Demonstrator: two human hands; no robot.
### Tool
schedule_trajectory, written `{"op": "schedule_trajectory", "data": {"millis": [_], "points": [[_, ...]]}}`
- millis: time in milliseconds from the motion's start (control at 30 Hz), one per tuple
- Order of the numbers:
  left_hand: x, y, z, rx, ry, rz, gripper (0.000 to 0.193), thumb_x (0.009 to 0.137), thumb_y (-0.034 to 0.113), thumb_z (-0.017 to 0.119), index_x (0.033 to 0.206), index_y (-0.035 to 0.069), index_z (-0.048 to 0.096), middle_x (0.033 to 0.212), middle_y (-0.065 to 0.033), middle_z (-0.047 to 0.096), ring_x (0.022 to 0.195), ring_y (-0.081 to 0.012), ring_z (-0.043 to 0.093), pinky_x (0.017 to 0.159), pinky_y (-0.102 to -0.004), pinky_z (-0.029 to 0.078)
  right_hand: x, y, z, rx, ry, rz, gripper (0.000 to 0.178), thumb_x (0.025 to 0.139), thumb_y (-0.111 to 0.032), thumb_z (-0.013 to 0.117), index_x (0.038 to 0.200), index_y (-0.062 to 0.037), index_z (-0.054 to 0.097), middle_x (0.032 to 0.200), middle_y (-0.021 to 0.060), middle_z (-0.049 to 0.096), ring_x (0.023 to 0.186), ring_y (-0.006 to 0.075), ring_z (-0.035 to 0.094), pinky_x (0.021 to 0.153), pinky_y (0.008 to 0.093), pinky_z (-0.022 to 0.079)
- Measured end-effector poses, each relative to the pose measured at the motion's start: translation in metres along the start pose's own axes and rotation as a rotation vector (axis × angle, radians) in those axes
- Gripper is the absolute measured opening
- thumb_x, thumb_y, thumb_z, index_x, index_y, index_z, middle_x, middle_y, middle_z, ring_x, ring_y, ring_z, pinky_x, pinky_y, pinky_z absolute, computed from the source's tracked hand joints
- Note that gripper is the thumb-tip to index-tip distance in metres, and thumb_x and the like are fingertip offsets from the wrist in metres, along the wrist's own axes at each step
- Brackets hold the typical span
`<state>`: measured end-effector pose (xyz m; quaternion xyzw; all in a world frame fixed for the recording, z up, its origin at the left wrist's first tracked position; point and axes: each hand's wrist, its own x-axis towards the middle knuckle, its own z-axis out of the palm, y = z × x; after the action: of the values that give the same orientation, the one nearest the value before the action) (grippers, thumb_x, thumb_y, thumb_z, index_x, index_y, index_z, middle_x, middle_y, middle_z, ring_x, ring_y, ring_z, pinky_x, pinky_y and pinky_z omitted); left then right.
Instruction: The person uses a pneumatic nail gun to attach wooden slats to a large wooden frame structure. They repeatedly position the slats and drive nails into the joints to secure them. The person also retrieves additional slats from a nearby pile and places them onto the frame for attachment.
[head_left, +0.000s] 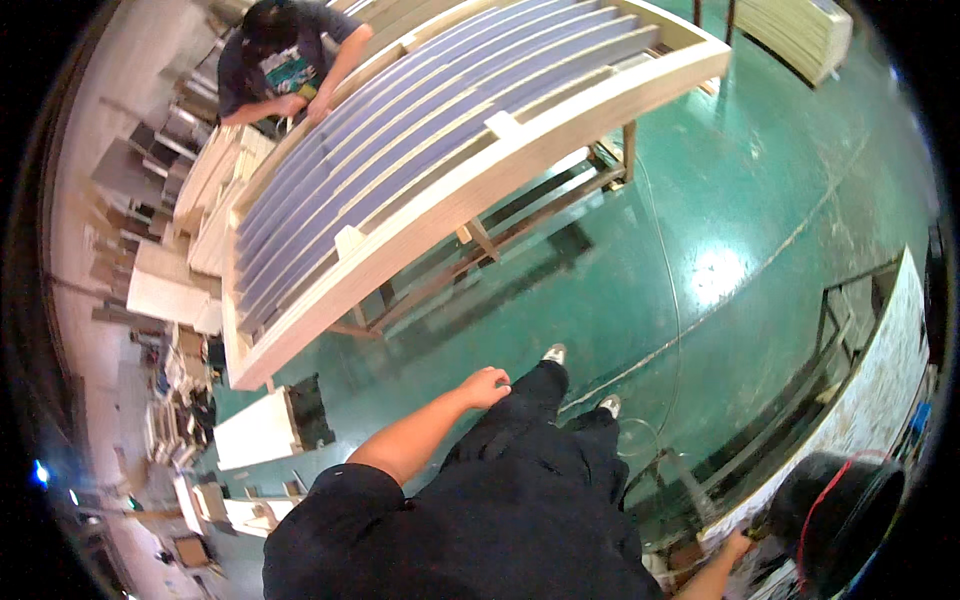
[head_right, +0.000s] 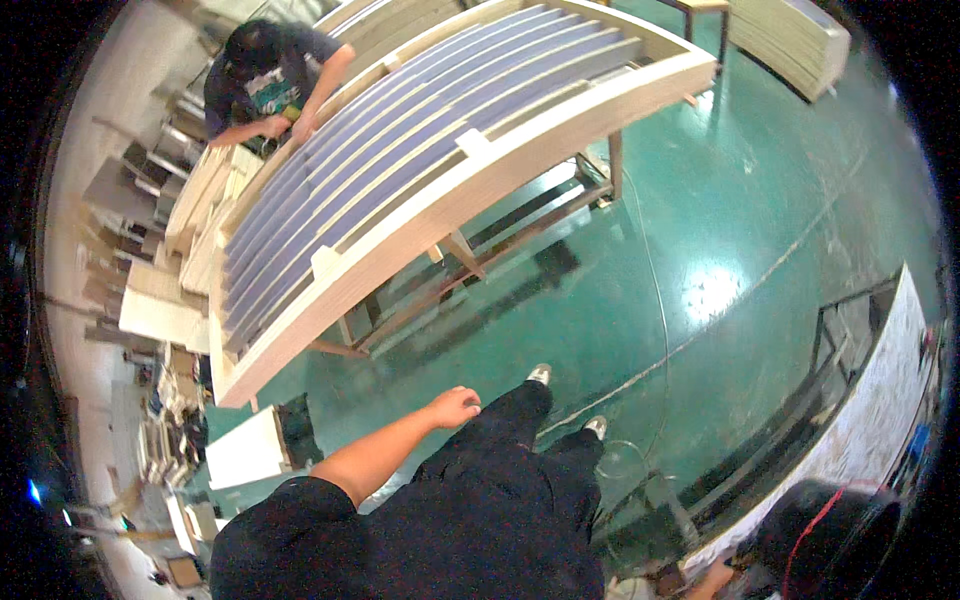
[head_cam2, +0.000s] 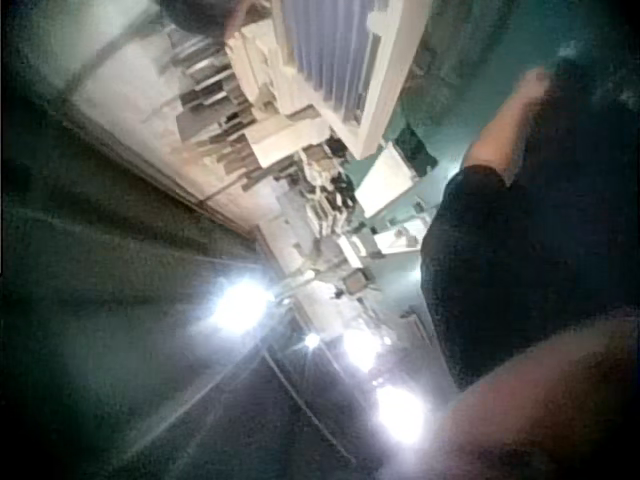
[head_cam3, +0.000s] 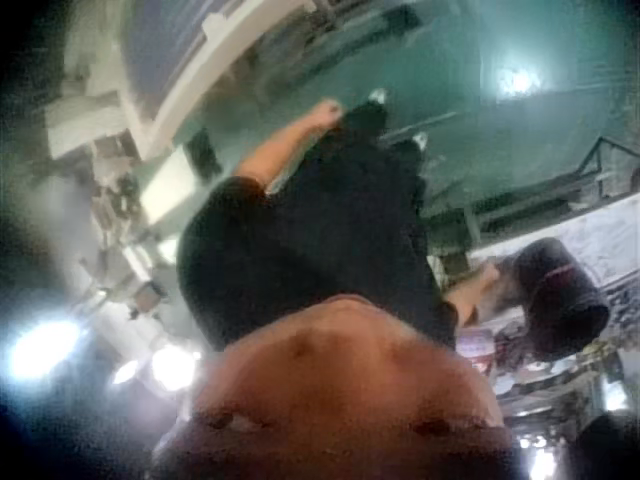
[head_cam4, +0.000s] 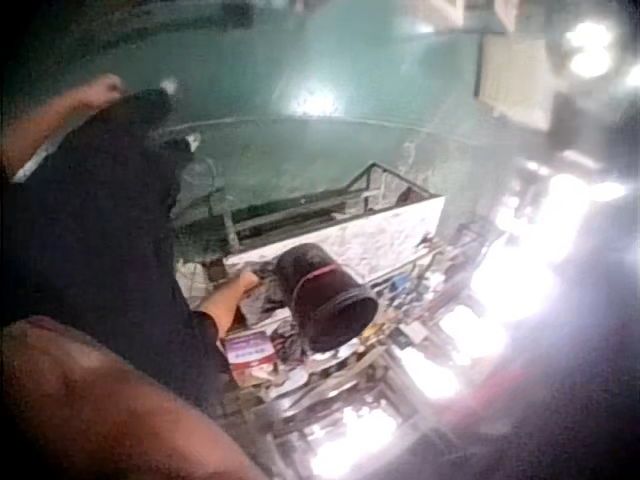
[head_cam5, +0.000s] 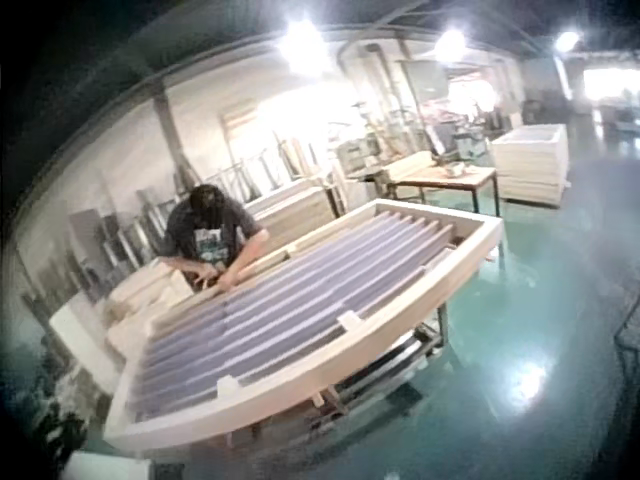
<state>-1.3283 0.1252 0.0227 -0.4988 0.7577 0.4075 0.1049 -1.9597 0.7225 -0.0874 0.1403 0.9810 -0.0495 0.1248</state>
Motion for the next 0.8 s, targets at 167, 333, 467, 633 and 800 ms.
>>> {"op": "schedule_trajectory", "data": {"millis": [167,333,467,633,800], "points": [[0.015,-0.05,-0.002,-0.207,0.123,-0.074,0.028,0.095,0.03,0.07,0.111,0.006,0.07,0.106,-0.0155,0.072,0.102,-0.0347,0.069,0.088,-0.0465,0.055,-0.111,-0.044,-0.032,0.694,0.047,-0.265,0.035,0.089,-0.02,0.072,0.108,0.0092,0.067,0.1,0.0204,0.068,0.086,0.0364,0.066,0.073,0.0496,0.056],[0.021,-0.071,-0.039,-0.394,0.165,0.063,0.026,0.095,0.027,0.069,0.111,0.006,0.069,0.105,-0.0153,0.071,0.101,-0.0344,0.069,0.087,-0.0457,0.055,-0.235,-0.146,-0.039,0.657,-0.39,-0.039,0.024,0.09,-0.011,0.071,0.11,0.0021,0.066,0.089,0.0091,0.064,0.061,0.0214,0.058,0.057,0.042,0.052],[0.016,-0.092,-0.116,-0.34,0.264,0.297,0.025,0.099,0.024,0.067,0.113,0.004,0.068,0.108,-0.0142,0.067,0.102,-0.0323,0.069,0.088,-0.0443,0.056,-0.296,-0.265,-0.007,0.793,-0.729,-0.525,0.036,0.088,-0.011,0.073,0.12,-0.0028,0.059,0.093,0.0064,0.064,0.062,0.0201,0.061,0.057,0.0402,0.052],[-0.045,-0.099,-0.275,-0.442,0.456,0.331,0.021,0.1,0.021,0.067,0.114,0.005,0.07,0.106,-0.015,0.069,0.101,-0.031,0.069,0.088,-0.0433,0.055,-0.419,-0.462,-0.043,0.762,-0.857,-0.695,0.036,0.086,-0.009,0.075,0.118,-0.0027,0.059,0.089,0.007,0.064,0.073,0.0219,0.065,0.064,0.039,0.056],[-0.078,-0.153,-0.371,-0.324,0.693,0.324,0.024,0.099,0.022,0.067,0.117,0.006,0.07,0.121,-0.0151,0.067,0.106,-0.0308,0.067,0.092,-0.0446,0.054,-0.577,-0.57,-0.179,0.926,-1.378,-0.78,0.045,0.082,-0.012,0.08,0.121,-0.0023,0.06,0.093,0.0113,0.067,0.079,0.0246,0.066,0.069,0.0443,0.06]]}}
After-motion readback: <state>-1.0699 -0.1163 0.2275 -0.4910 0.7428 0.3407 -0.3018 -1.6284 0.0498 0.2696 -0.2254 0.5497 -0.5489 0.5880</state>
